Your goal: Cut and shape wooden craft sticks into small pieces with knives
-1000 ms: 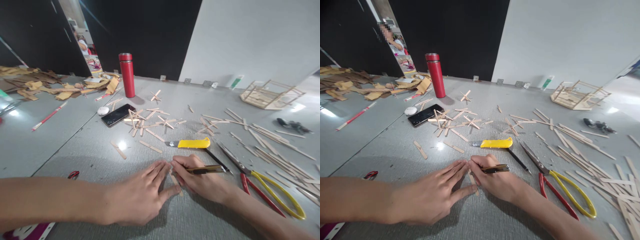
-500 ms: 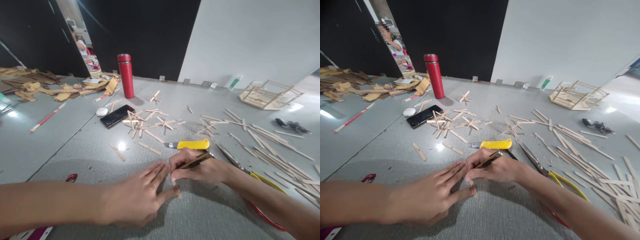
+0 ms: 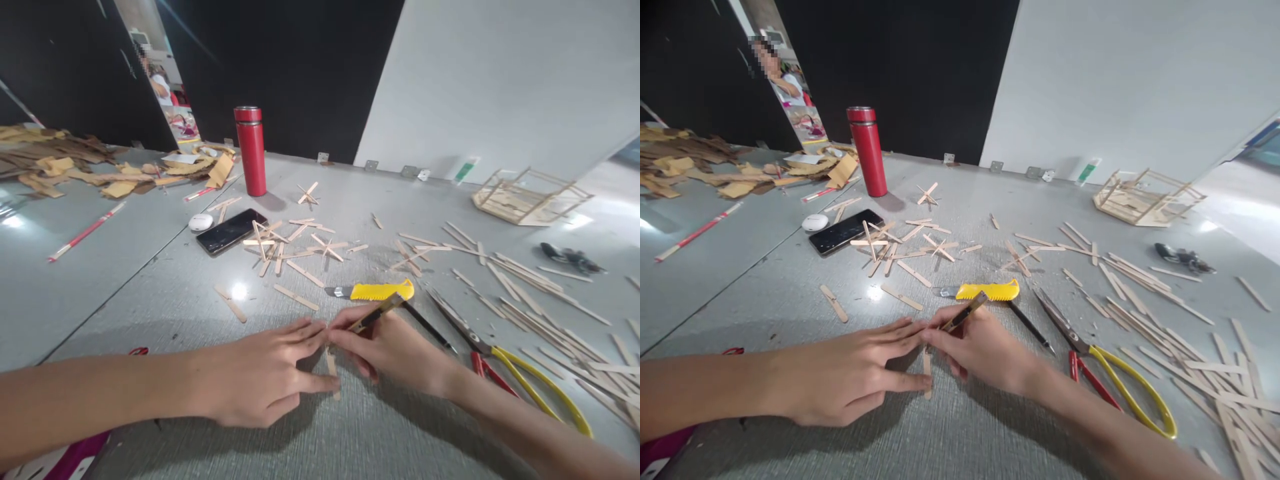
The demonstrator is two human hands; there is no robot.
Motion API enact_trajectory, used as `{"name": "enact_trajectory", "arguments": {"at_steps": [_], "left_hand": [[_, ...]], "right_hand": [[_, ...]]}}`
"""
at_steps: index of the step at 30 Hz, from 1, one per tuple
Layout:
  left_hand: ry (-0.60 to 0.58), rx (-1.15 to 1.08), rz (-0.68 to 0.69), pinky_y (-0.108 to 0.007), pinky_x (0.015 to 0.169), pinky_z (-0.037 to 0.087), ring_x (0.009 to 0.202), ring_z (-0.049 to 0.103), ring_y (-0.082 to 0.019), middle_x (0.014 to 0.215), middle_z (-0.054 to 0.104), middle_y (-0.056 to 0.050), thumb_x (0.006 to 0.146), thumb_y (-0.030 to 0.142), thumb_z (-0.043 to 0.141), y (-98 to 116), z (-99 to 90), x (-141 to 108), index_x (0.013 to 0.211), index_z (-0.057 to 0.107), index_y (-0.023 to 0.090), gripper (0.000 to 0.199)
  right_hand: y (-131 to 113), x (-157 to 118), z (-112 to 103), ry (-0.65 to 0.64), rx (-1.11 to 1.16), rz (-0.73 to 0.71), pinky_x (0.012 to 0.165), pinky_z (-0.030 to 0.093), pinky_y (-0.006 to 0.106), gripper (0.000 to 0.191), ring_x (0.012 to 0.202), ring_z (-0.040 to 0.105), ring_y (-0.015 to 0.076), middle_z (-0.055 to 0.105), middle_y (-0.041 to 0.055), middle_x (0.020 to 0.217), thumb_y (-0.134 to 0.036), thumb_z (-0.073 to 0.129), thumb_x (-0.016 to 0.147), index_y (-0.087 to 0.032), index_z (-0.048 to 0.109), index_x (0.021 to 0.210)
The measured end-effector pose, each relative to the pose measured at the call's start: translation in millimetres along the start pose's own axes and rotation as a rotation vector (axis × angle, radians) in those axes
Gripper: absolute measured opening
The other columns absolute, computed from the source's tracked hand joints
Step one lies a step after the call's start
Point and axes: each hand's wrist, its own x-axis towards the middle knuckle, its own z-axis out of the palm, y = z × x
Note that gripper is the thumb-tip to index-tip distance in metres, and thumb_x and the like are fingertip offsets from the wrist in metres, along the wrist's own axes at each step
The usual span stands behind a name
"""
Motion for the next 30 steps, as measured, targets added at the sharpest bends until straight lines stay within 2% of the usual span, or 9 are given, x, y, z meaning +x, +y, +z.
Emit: {"name": "enact_trajectory", "arguments": {"at_steps": [3, 7, 9, 11, 13, 17, 22, 25, 30], "left_hand": [[0.013, 0.018, 0.011, -0.051, 0.129, 0.028, 0.158, 0.026, -0.034, 0.164, 0.041, -0.022, 0.105, 0.018, 0.050, -0.5, -0.1, 0.1, 0.152, 0.056, 0.021, 0.048], [0.030, 0.052, 0.024, -0.048, 0.129, 0.031, 0.158, 0.027, -0.033, 0.167, 0.037, -0.020, 0.104, 0.018, 0.054, -0.5, -0.9, 0.8, 0.152, 0.056, 0.021, 0.048], [0.038, 0.061, 0.027, -0.048, 0.128, 0.032, 0.157, 0.030, -0.033, 0.168, 0.037, -0.019, 0.103, 0.018, 0.054, -0.8, -0.3, 1.6, 0.151, 0.057, 0.021, 0.048], [0.040, 0.062, 0.034, -0.049, 0.127, 0.034, 0.157, 0.031, -0.032, 0.165, 0.041, -0.020, 0.104, 0.018, 0.053, -1.5, 1.3, 2.3, 0.150, 0.058, 0.021, 0.047], [0.046, 0.064, 0.041, -0.050, 0.127, 0.034, 0.157, 0.032, -0.032, 0.161, 0.047, -0.021, 0.103, 0.018, 0.052, -2.4, 3.0, 2.7, 0.150, 0.058, 0.021, 0.047], [0.077, 0.073, 0.055, -0.050, 0.126, 0.036, 0.156, 0.034, -0.032, 0.161, 0.048, -0.019, 0.102, 0.018, 0.054, -3.3, 3.7, 2.2, 0.148, 0.060, 0.021, 0.047], [0.071, 0.066, 0.054, -0.048, 0.127, 0.035, 0.155, 0.036, -0.033, 0.163, 0.045, -0.018, 0.102, 0.018, 0.055, -3.0, 1.2, 1.5, 0.148, 0.060, 0.020, 0.047], [0.067, 0.029, 0.049, -0.051, 0.126, 0.036, 0.155, 0.034, -0.036, 0.163, 0.044, -0.021, 0.101, 0.017, 0.053, -4.6, 1.6, 1.6, 0.149, 0.060, 0.019, 0.048], [0.092, -0.007, 0.047, -0.051, 0.126, 0.035, 0.155, 0.035, -0.036, 0.155, 0.053, -0.022, 0.100, 0.015, 0.052, -8.9, 5.4, 2.5, 0.145, 0.064, 0.022, 0.048]], "right_hand": [[0.7, 1.1, 2.0, 0.018, -0.020, -0.024, 0.040, 0.040, 0.020, 0.017, 0.038, 0.047, 0.0092, 0.054, -0.0082, 0.048, -0.035, 0.063, 0.097, -0.020, 0.064, 0.090], [3.6, 3.0, 0.6, 0.013, -0.103, -0.094, 0.041, 0.036, 0.022, 0.020, 0.039, 0.042, 0.0090, 0.051, -0.0074, 0.047, -0.031, 0.061, 0.097, -0.016, 0.072, 0.088], [3.2, 3.6, -0.3, 0.018, -0.149, -0.152, 0.045, 0.037, 0.023, 0.019, 0.046, 0.044, 0.0101, 0.052, -0.0061, 0.051, -0.029, 0.061, 0.097, -0.017, 0.074, 0.089], [1.2, 4.1, -1.2, 0.003, -0.181, -0.210, 0.054, 0.043, 0.024, 0.016, 0.057, 0.050, 0.0119, 0.060, -0.0024, 0.063, -0.026, 0.062, 0.096, -0.018, 0.074, 0.088], [-1.3, 4.6, -3.0, -0.043, -0.201, -0.240, 0.058, 0.046, 0.025, 0.017, 0.057, 0.053, 0.0119, 0.061, -0.0025, 0.065, -0.024, 0.060, 0.096, -0.020, 0.071, 0.085], [-3.7, 7.2, -12.4, -0.192, -0.216, -0.244, 0.047, 0.041, 0.022, 0.018, 0.041, 0.047, 0.0098, 0.048, -0.0097, 0.049, -0.029, 0.056, 0.101, -0.022, 0.065, 0.087], [-2.6, 17.7, -24.8, -0.315, -0.229, -0.298, 0.048, 0.043, 0.022, 0.026, 0.047, 0.052, 0.0107, 0.054, -0.0072, 0.058, -0.041, 0.055, 0.104, -0.022, 0.065, 0.089], [0.0, 25.4, -22.8, -0.277, -0.287, -0.344, 0.053, 0.042, 0.024, 0.025, 0.051, 0.050, 0.0113, 0.053, -0.0066, 0.060, -0.035, 0.056, 0.103, -0.021, 0.064, 0.085], [11.2, 27.3, -8.3, -0.091, -0.393, -0.379, 0.064, 0.044, 0.030, 0.027, 0.062, 0.053, 0.0160, 0.059, -0.0004, 0.069, -0.031, 0.050, 0.103, -0.019, 0.064, 0.083]]}}
